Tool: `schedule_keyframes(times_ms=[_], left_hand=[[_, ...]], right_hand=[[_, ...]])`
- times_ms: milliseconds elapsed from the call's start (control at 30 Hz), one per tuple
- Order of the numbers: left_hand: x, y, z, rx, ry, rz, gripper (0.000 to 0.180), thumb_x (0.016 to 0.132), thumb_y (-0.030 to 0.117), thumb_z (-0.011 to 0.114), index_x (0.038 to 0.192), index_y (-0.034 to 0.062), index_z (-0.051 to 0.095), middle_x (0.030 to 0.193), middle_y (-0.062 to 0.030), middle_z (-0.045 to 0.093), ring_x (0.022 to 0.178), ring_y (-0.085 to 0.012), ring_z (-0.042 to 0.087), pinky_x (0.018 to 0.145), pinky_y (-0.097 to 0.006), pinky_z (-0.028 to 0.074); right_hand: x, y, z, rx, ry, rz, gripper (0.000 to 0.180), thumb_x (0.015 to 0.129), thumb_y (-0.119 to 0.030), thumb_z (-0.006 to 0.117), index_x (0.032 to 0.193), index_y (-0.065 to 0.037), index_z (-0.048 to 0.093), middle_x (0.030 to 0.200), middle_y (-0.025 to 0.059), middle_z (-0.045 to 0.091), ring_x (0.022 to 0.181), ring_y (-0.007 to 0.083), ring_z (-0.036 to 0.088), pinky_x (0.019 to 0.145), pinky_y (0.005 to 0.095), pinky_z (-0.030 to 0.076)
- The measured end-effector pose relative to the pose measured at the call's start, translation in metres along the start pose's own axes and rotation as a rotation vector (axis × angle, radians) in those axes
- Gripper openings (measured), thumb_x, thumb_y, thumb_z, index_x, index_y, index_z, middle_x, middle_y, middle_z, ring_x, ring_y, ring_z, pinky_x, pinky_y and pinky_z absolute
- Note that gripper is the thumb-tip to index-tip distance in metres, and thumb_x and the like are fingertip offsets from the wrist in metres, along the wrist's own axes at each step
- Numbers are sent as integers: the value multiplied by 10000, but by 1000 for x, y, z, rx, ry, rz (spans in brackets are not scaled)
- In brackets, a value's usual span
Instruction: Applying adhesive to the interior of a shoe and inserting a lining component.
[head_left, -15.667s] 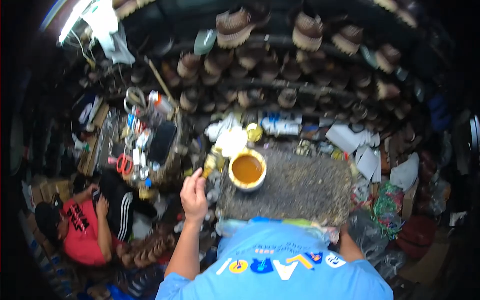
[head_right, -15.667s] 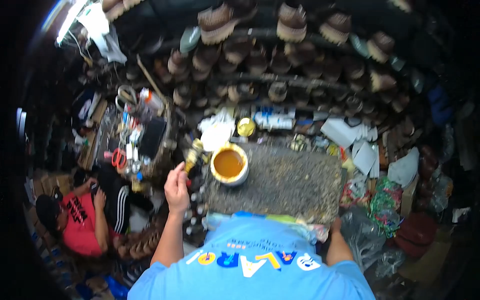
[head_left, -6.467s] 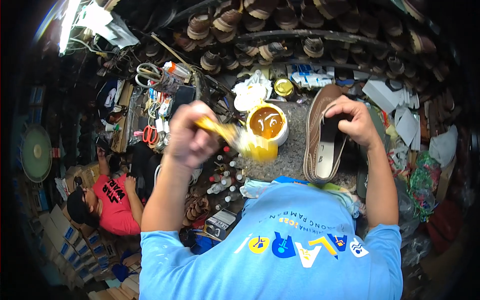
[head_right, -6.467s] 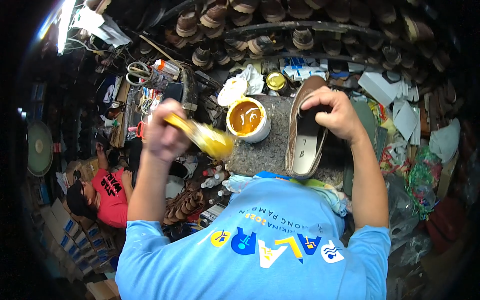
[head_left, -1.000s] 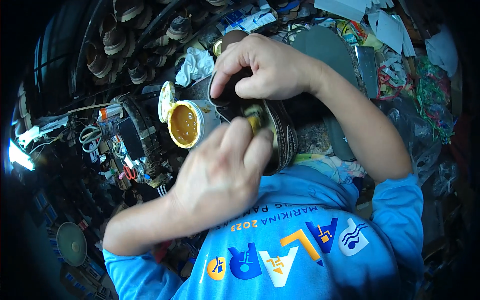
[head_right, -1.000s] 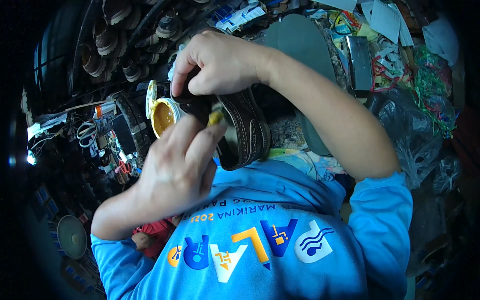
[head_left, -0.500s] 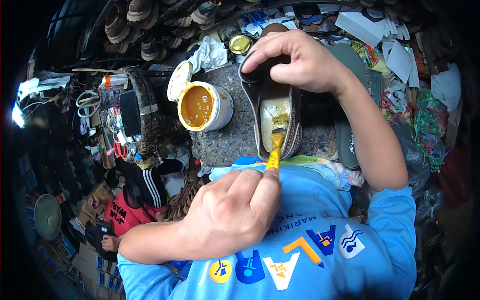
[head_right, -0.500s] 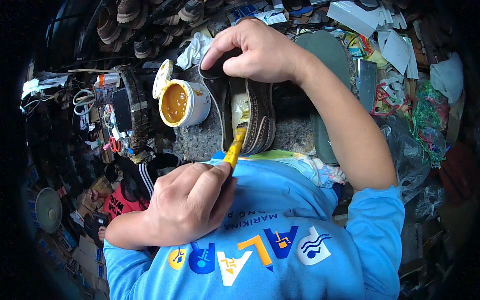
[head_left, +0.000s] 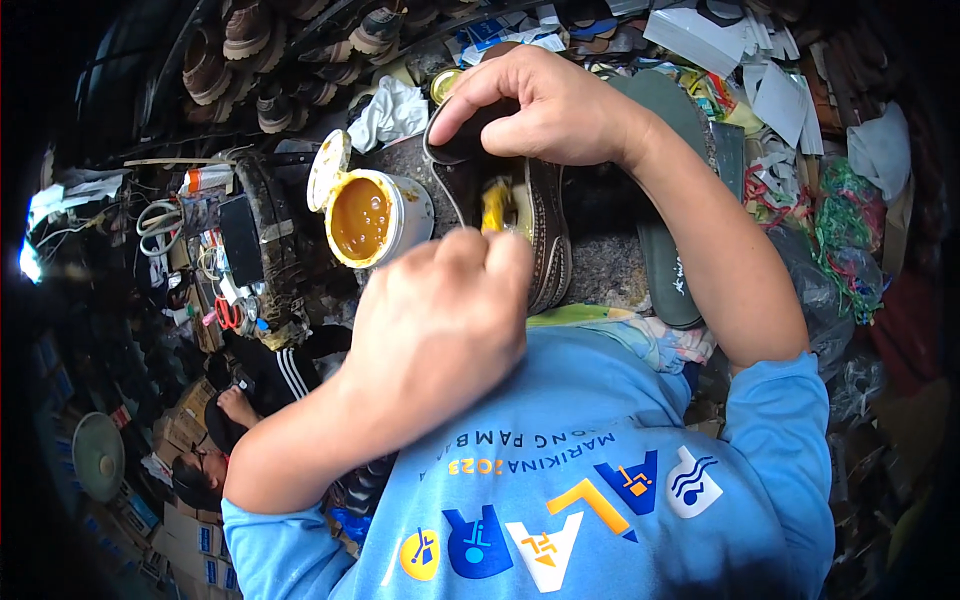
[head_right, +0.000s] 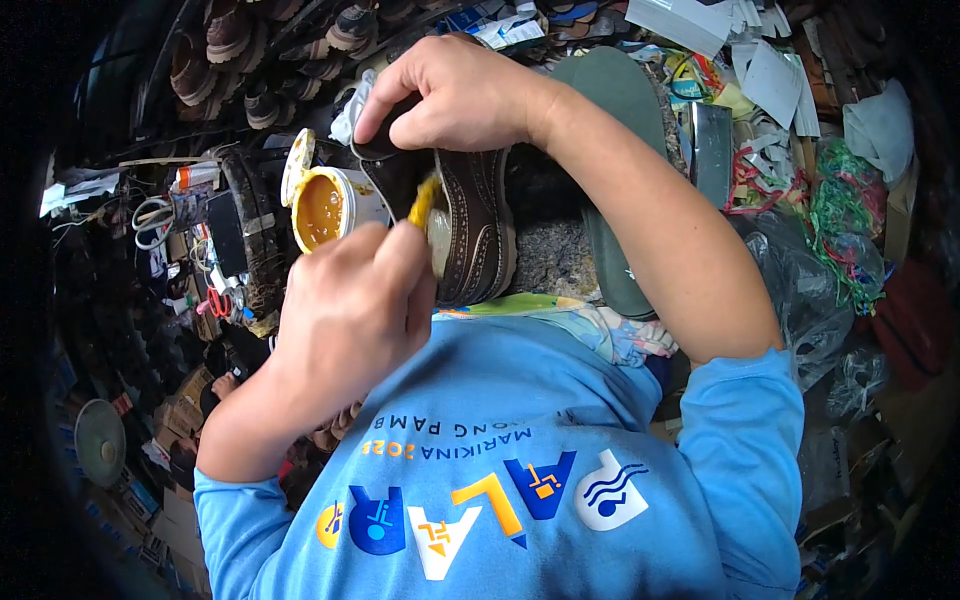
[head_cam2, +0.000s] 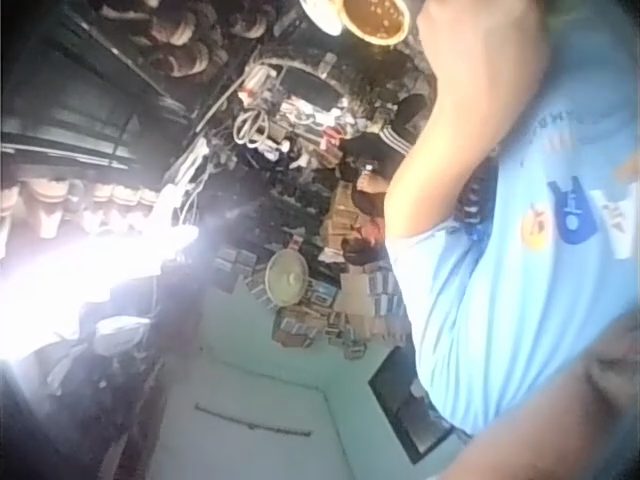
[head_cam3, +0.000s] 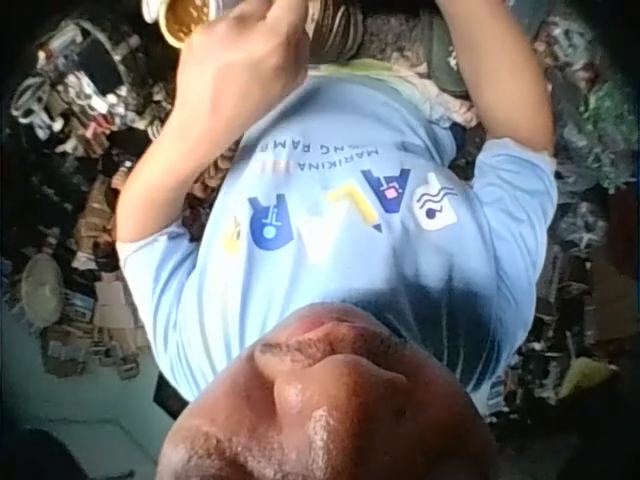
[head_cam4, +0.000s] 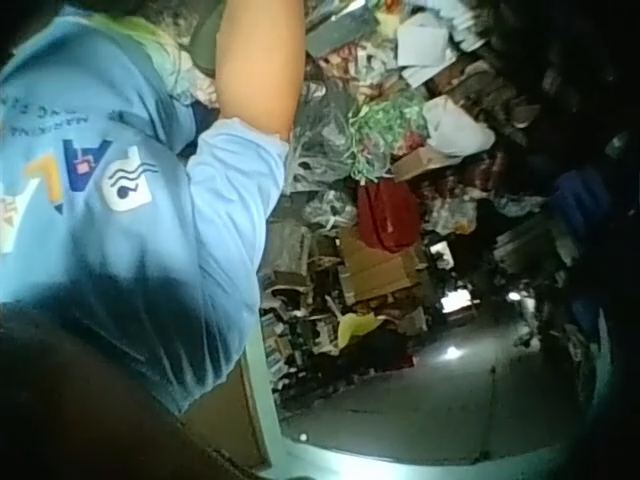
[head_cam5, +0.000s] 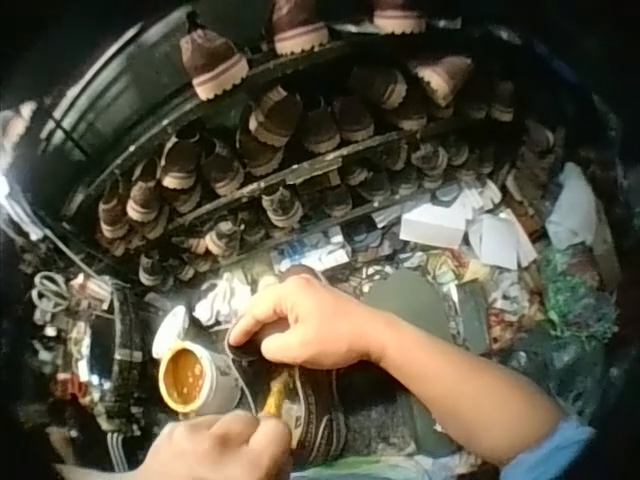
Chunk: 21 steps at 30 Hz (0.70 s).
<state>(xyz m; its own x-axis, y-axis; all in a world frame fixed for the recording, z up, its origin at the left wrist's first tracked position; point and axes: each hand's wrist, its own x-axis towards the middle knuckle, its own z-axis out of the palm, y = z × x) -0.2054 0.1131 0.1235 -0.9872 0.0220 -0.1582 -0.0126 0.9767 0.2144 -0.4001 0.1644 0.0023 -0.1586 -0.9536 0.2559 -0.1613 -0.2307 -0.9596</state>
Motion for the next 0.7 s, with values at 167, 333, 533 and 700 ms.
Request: schedule_keyframes(times_ms=[167,333,533,700], left_hand=[[-21,5,-17,-137,-35,-55,150,811,-1,729,844,23,585,649,-132,548,506,-334,576,479,-445,476],[3,-9,18,-135,97,-96,176,844,38,681,819,24,508,701,-160,557,604,-391,597,544,-500,489],[-17,-17,1,-239,-46,-90,122,778,65,687,796,2,584,699,-188,618,618,-387,653,589,-508,540],[7,-31,12,-247,74,-30,83,744,32,629,807,-22,633,717,-235,662,689,-415,698,636,-504,576]], right_hand=[[0,2,-1,25,-33,66,404,737,-18,576,1089,-1,772,1097,128,751,1050,203,682,999,329,505],[-1,2,-7,21,-42,-96,411,732,-61,606,1107,-12,768,1090,136,759,1044,231,702,972,336,523],[-8,-9,-11,-12,-60,-8,438,692,-31,567,1080,5,767,1100,123,734,1075,236,670,1025,337,487],[-13,-7,-11,120,-27,96,478,649,20,517,1057,31,765,1131,128,728,1099,219,668,1043,331,481]])
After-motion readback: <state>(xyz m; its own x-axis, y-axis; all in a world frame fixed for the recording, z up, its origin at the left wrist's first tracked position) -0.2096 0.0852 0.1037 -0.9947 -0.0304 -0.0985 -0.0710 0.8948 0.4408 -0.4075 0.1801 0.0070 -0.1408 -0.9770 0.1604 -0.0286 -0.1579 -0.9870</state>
